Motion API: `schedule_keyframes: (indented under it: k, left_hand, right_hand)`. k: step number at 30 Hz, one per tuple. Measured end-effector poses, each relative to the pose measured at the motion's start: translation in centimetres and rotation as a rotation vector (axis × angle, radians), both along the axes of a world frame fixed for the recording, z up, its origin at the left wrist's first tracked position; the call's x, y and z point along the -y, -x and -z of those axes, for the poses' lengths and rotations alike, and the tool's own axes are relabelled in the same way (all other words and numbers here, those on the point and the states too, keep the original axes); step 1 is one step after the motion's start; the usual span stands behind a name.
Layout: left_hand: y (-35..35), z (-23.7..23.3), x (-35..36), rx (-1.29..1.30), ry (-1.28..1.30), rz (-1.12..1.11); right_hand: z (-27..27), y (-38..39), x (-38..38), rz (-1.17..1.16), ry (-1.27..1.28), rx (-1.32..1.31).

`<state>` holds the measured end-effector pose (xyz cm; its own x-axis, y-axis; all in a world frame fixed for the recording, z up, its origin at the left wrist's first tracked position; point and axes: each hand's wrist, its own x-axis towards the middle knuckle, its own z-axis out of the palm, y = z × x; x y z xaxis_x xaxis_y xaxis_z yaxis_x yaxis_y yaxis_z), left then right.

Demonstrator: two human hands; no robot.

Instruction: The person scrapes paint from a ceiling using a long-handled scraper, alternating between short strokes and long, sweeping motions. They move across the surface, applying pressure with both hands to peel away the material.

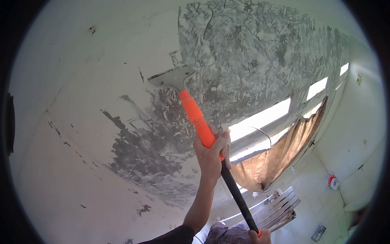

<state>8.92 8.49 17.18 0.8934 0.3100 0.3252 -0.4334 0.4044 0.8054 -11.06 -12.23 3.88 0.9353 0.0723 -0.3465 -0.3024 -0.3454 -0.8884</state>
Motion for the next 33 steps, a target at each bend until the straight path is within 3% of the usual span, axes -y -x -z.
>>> schedule_keyframes:
  k: [6,12,14,17,21,23,25,29,31,33]
  left_hand:
    - [1.4,0.8,-0.2,-0.041,-0.016,-0.040]
    - [-0.1,0.0,0.9,0.012,0.045,-0.012]
    - [-0.2,0.9,1.0,0.034,0.063,-0.007]
    - [-0.2,1.6,0.4,0.073,0.025,-0.044]
    - [3.5,5.0,0.7,-0.114,-0.009,0.020]
    - [5.6,7.1,0.8,-0.180,0.043,0.022]
    - [6.9,10.3,0.0,-0.175,-0.001,-0.067]
    - [10.2,10.7,-0.9,-0.233,-0.053,-0.156]
    - [11.2,11.1,-1.7,-0.215,0.052,-0.131]
    - [11.7,12.1,-2.8,-0.207,0.036,-0.120]
  right_hand:
    - [1.7,1.4,0.1,-0.035,0.010,0.070]
    - [5.2,-0.1,3.1,0.012,0.231,0.152]
    - [4.1,-1.1,3.0,0.051,0.133,0.143]
    - [7.3,-1.1,3.2,0.005,0.038,0.120]
    - [9.8,-0.1,-0.3,-0.038,-0.072,0.125]
    - [7.8,-0.1,-2.2,-0.163,-0.254,-0.027]
    - [9.6,0.7,-4.1,-0.161,-0.246,-0.024]
    - [12.8,1.9,-6.8,-0.141,-0.232,-0.064]
    - [11.1,1.8,-7.1,-0.334,-0.373,-0.149]
    - [14.7,2.5,-7.6,-0.403,-0.387,-0.183]
